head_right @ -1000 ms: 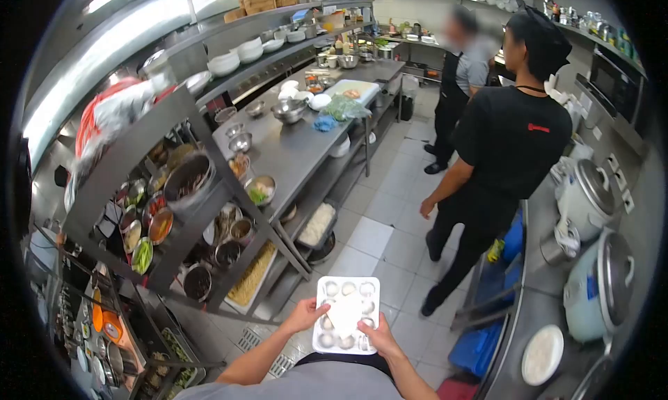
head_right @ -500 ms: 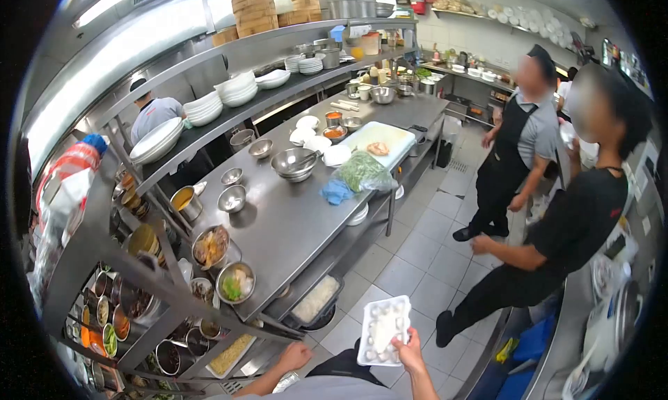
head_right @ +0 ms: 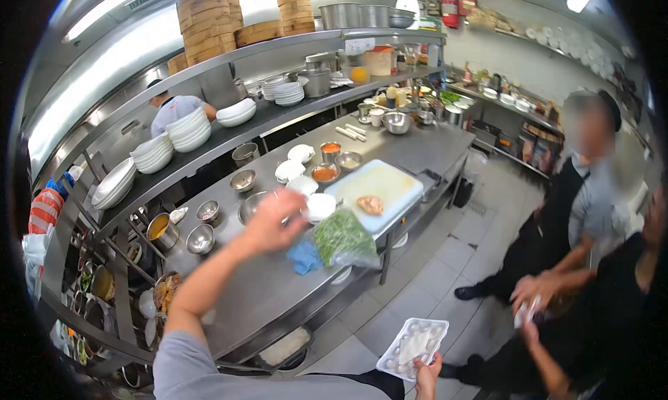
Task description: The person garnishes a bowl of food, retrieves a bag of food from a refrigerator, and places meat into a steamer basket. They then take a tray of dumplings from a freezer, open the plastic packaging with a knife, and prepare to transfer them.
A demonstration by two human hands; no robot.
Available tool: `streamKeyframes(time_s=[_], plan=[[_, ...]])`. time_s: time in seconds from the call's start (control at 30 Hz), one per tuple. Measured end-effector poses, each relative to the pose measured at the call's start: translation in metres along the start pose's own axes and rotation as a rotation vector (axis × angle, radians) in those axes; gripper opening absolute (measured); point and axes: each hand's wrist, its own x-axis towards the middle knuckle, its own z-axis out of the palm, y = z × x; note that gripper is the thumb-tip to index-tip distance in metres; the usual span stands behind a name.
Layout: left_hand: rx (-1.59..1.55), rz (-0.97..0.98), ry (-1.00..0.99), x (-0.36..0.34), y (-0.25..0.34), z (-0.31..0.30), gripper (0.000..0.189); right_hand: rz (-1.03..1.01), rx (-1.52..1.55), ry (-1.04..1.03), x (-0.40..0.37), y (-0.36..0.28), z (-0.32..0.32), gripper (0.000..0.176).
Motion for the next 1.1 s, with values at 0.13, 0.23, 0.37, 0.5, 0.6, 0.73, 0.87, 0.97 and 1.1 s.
streamKeyframes(time_s=[0.13, 0.23, 0.37, 0.5, 0.6, 0.73, 0.87, 0.97, 1.1], plan=[[0.312, 0.000, 0.198, 0.129, -0.062, -0.055, 0.024, 0.010, -0.106, -0.085, 0.101, -0.059, 0.016, 0.067], [0.608, -0.075, 0.286, 0.197, -0.108, -0.093, 0.023, -0.075, -0.146, -0.231, 0.172, -0.107, 0.036, 0.065], [0.777, -0.266, 0.246, 0.257, -0.163, -0.122, 0.027, -0.117, -0.100, -0.260, 0.243, -0.166, 0.080, 0.070], [1.010, -0.269, 0.281, 0.303, -0.213, -0.140, 0.039, -0.200, -0.029, -0.289, 0.300, -0.205, 0.124, 0.067], [1.029, -0.289, 0.316, 0.337, -0.247, -0.148, 0.044, -0.163, 0.048, -0.372, 0.330, -0.233, 0.152, 0.061], [1.001, -0.405, 0.322, 0.369, -0.296, -0.148, 0.054, -0.155, 0.052, -0.393, 0.356, -0.279, 0.191, 0.059], [1.135, -0.425, 0.177, 0.381, -0.339, -0.138, 0.060, -0.203, 0.065, -0.336, 0.400, -0.304, 0.203, 0.054], [1.149, -0.352, 0.281, 0.382, -0.329, -0.115, 0.058, -0.150, 0.109, -0.305, 0.420, -0.321, 0.220, 0.052], [1.083, -0.193, 0.451, 0.366, -0.276, -0.098, 0.054, -0.127, 0.129, -0.326, 0.485, -0.340, 0.243, 0.050]])
